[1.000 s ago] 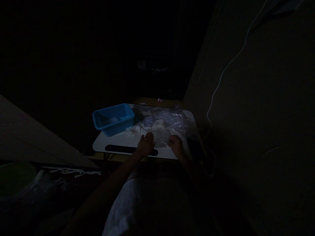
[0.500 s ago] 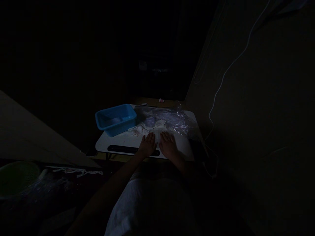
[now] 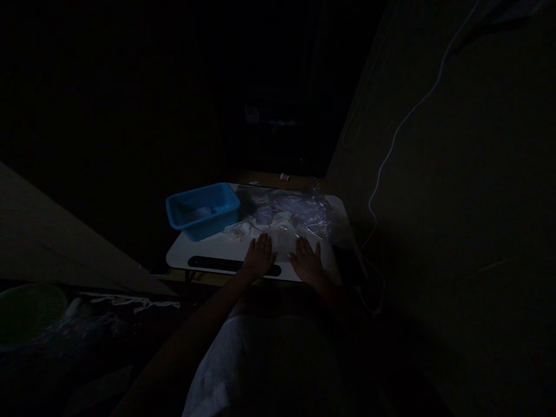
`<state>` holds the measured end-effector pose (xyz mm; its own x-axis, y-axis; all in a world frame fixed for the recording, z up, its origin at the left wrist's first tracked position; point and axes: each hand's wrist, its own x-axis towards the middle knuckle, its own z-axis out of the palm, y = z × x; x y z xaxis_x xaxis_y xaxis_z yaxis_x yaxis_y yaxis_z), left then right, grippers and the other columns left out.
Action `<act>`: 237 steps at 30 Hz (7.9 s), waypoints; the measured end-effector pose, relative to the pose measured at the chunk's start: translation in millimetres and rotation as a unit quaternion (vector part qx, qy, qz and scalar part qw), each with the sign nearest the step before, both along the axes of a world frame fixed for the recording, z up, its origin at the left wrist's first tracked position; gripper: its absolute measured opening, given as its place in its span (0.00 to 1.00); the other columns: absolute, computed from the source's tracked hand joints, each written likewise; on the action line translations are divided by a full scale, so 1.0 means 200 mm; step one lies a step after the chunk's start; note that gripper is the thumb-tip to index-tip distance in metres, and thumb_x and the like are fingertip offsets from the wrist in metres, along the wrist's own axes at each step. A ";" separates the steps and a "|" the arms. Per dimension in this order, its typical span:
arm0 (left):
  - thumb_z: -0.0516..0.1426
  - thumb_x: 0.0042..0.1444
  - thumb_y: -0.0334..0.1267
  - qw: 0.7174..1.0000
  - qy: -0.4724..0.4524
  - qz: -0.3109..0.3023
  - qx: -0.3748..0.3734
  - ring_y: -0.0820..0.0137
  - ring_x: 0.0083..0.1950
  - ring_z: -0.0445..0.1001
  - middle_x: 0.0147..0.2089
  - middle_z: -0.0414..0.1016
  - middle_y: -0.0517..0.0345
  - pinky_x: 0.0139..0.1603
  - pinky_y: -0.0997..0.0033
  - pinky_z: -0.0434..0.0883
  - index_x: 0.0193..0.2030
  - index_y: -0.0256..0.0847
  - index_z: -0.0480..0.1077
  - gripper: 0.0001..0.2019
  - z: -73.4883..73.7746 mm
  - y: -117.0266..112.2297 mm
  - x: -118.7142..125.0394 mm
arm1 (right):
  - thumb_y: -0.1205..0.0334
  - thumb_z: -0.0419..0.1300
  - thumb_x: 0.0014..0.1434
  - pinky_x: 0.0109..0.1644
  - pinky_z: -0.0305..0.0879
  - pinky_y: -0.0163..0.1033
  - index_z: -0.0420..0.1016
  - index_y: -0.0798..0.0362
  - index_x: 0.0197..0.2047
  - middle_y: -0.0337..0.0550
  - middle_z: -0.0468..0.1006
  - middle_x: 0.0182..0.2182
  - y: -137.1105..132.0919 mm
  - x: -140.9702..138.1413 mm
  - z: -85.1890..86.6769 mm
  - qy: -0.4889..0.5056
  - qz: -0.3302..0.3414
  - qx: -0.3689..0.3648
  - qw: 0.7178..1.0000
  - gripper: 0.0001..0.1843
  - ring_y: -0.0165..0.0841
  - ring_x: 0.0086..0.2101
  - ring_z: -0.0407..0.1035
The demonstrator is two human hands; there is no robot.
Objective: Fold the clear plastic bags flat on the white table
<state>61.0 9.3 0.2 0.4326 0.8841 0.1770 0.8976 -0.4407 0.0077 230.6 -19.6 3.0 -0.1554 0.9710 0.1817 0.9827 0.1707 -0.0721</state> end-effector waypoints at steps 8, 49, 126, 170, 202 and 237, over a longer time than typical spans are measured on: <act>0.38 0.59 0.44 1.000 0.022 0.006 -0.011 0.58 0.64 0.46 0.63 0.48 0.39 0.60 0.56 0.48 0.60 0.25 0.51 0.27 0.02 0.00 0.00 | 0.50 0.36 0.61 0.59 0.24 0.57 0.49 0.64 0.60 0.56 0.49 0.59 0.00 0.00 -0.01 0.003 -0.019 0.011 1.000 0.31 0.39 0.59 0.41; 0.37 0.59 0.44 0.999 0.035 0.009 0.010 0.59 0.64 0.46 0.63 0.48 0.40 0.59 0.56 0.49 0.60 0.27 0.51 0.27 -0.02 0.01 -0.01 | 0.51 0.32 0.61 0.59 0.29 0.57 0.49 0.61 0.60 0.52 0.50 0.60 0.14 -0.09 0.00 -0.012 0.058 0.019 0.998 0.30 0.38 0.59 0.42; 0.38 0.59 0.43 0.999 -0.002 0.021 0.031 0.59 0.63 0.49 0.62 0.51 0.39 0.59 0.57 0.50 0.59 0.25 0.53 0.27 -0.01 0.09 0.08 | 0.53 0.35 0.61 0.59 0.32 0.53 0.49 0.60 0.61 0.49 0.50 0.60 0.10 0.02 0.01 -0.006 -0.012 0.012 1.000 0.29 0.37 0.59 0.41; 0.37 0.59 0.44 0.999 0.001 0.017 0.031 0.59 0.63 0.48 0.62 0.51 0.40 0.59 0.58 0.49 0.59 0.26 0.52 0.27 -0.03 0.10 0.08 | 0.52 0.35 0.61 0.59 0.30 0.54 0.48 0.60 0.61 0.50 0.48 0.60 0.10 0.01 0.01 0.006 -0.021 0.003 1.000 0.29 0.37 0.60 0.40; 0.37 0.60 0.41 0.999 0.002 -0.015 0.030 0.61 0.63 0.50 0.62 0.50 0.43 0.59 0.50 0.47 0.59 0.30 0.53 0.25 -0.02 0.15 -0.06 | 0.60 0.40 0.59 0.60 0.32 0.52 0.51 0.57 0.60 0.47 0.52 0.60 0.14 -0.11 0.05 0.004 0.071 0.021 0.997 0.26 0.35 0.59 0.41; 0.39 0.58 0.41 0.998 -0.037 0.015 0.056 0.59 0.62 0.50 0.60 0.55 0.43 0.59 0.51 0.48 0.56 0.31 0.58 0.23 0.02 0.12 -0.07 | 0.52 0.35 0.61 0.59 0.35 0.54 0.48 0.59 0.61 0.51 0.48 0.60 0.13 0.07 -0.01 -0.019 -0.007 0.004 1.000 0.29 0.37 0.59 0.41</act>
<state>47.1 33.1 5.0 0.3875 0.8695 0.3063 0.9096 -0.4147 0.0264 244.1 7.1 0.0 -0.1498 0.9714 0.1842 0.9868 0.1584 -0.0325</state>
